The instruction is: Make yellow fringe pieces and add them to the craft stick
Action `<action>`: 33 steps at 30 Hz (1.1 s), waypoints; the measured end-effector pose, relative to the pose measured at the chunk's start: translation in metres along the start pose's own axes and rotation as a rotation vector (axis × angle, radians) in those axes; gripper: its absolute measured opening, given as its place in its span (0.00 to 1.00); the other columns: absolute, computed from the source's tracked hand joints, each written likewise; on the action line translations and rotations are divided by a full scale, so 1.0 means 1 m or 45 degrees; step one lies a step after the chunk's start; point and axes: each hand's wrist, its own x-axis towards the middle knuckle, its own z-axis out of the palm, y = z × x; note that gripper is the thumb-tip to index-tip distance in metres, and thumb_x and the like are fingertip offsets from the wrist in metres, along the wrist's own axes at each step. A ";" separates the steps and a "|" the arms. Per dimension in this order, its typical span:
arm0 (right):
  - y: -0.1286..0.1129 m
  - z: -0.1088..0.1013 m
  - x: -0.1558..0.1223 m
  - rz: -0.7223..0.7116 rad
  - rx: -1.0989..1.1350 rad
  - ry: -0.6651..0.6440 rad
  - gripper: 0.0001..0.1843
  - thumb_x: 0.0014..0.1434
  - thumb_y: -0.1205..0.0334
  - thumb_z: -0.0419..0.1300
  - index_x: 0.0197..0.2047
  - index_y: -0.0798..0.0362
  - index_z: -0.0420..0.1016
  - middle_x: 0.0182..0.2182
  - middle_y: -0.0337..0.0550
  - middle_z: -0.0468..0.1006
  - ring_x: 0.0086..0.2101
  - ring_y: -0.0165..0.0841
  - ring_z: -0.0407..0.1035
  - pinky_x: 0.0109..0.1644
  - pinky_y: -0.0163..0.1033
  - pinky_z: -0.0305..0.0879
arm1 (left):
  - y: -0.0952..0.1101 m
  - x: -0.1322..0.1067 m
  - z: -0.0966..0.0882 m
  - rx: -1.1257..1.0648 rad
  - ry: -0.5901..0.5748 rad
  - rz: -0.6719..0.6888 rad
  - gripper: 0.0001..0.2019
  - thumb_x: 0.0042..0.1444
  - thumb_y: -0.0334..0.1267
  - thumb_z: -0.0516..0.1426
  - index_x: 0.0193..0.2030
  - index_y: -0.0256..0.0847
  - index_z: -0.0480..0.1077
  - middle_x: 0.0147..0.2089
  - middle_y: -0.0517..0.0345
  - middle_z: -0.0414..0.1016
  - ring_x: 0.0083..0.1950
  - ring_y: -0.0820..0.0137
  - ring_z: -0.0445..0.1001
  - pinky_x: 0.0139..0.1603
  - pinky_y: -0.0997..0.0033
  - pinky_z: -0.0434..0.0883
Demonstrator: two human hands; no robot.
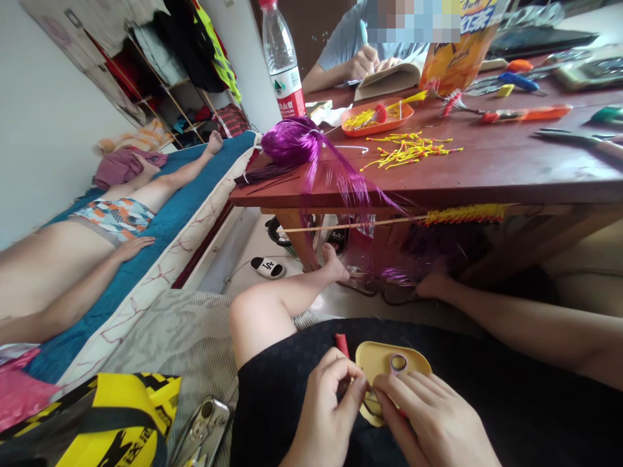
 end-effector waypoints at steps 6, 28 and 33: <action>0.001 0.000 -0.003 0.054 0.088 -0.087 0.11 0.61 0.69 0.45 0.31 0.52 0.65 0.22 0.38 0.71 0.23 0.30 0.66 0.28 0.32 0.58 | -0.004 -0.001 0.001 0.003 -0.012 0.018 0.13 0.57 0.42 0.50 0.26 0.37 0.63 0.29 0.59 0.60 0.31 0.73 0.63 0.31 0.76 0.60; -0.004 0.003 -0.005 0.237 0.308 -0.119 0.11 0.63 0.66 0.44 0.32 0.51 0.65 0.25 0.38 0.71 0.25 0.30 0.67 0.28 0.31 0.62 | -0.002 -0.001 0.000 -0.127 -0.062 -0.048 0.13 0.57 0.43 0.50 0.25 0.38 0.63 0.28 0.59 0.60 0.32 0.71 0.61 0.34 0.75 0.59; -0.001 -0.001 -0.005 0.377 0.496 -0.104 0.09 0.62 0.62 0.48 0.31 0.50 0.66 0.24 0.37 0.71 0.23 0.28 0.67 0.27 0.29 0.62 | -0.004 -0.001 0.000 -0.366 -0.086 -0.167 0.13 0.57 0.42 0.50 0.25 0.38 0.60 0.26 0.62 0.56 0.31 0.73 0.57 0.33 0.76 0.58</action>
